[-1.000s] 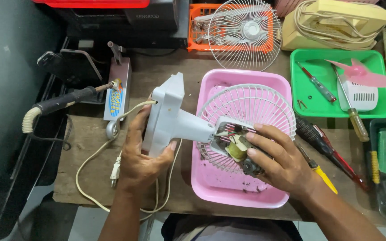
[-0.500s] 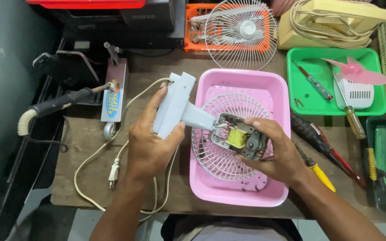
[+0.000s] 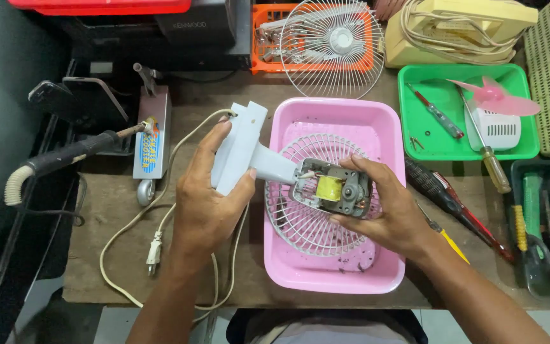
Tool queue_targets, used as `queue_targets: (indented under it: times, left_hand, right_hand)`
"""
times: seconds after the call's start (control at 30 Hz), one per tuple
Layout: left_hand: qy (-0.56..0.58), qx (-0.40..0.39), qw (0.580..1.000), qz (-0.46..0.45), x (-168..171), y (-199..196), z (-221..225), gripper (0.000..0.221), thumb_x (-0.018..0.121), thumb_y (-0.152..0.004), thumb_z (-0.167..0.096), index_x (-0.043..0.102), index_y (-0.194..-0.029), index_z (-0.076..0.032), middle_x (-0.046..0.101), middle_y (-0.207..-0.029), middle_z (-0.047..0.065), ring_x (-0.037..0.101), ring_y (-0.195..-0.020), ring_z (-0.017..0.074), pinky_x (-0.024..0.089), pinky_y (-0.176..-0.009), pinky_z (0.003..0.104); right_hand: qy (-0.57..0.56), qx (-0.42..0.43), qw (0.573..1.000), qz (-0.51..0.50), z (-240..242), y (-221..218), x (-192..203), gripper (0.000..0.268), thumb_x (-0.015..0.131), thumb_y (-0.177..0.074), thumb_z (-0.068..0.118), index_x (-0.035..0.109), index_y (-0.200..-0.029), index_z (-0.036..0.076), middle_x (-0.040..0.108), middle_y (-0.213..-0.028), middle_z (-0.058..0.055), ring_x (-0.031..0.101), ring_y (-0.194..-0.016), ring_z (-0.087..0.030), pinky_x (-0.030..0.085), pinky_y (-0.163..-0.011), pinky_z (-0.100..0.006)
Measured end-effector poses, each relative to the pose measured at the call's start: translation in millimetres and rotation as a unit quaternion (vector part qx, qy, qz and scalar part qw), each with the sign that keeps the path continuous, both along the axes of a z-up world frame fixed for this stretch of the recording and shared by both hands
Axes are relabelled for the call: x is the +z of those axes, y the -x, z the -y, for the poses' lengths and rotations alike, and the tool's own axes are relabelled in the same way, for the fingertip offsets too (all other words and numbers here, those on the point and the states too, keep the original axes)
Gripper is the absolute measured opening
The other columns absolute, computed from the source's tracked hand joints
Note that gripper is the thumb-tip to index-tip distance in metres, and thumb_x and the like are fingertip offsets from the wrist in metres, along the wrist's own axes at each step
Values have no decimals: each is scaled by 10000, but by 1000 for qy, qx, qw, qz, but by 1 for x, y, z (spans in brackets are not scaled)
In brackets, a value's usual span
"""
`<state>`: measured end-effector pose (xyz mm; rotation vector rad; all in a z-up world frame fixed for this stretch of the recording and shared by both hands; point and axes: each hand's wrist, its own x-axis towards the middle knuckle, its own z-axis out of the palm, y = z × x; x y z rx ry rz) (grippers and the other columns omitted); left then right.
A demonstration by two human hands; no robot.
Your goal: Disassembling a small electric fan motor and cleaning its internal components using an electric screwdriver and a brush.
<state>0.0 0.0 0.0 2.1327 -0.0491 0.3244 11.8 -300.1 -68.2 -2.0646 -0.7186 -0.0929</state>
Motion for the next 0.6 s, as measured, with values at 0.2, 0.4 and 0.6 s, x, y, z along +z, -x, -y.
queue_targets:
  times: [0.2,0.4,0.6]
  left_hand:
    - [-38,-38,998,30,3,-3,-4,577,697,-904,-152,517,-1440,-37,514,-1532,210,522,-1421,325,388,-1192,412]
    - [-209,5,967,146,18,11,11,544,756,-977,-215,539,-1405,44,553,-1489,244,604,-1267,411,465,-1070,496]
    - [-210,-149,944,206,14,15,63,590,729,-991,-398,559,-1389,3,615,-1406,223,593,-1319,336,488,-1100,479]
  right_hand:
    - [10,-11,998,-61,6,-1,14,1086,933,-681,249,310,-1565,149,572,-1502,-166,530,-1438,-306,363,-1217,-448]
    - [39,8,996,-79,20,-4,19,1175,948,-635,287,276,-1588,133,544,-1529,-166,513,-1445,-300,333,-1227,-456]
    - [39,35,998,-38,31,-6,13,1181,903,-631,418,280,-1599,155,550,-1526,-166,522,-1442,-294,358,-1217,-431]
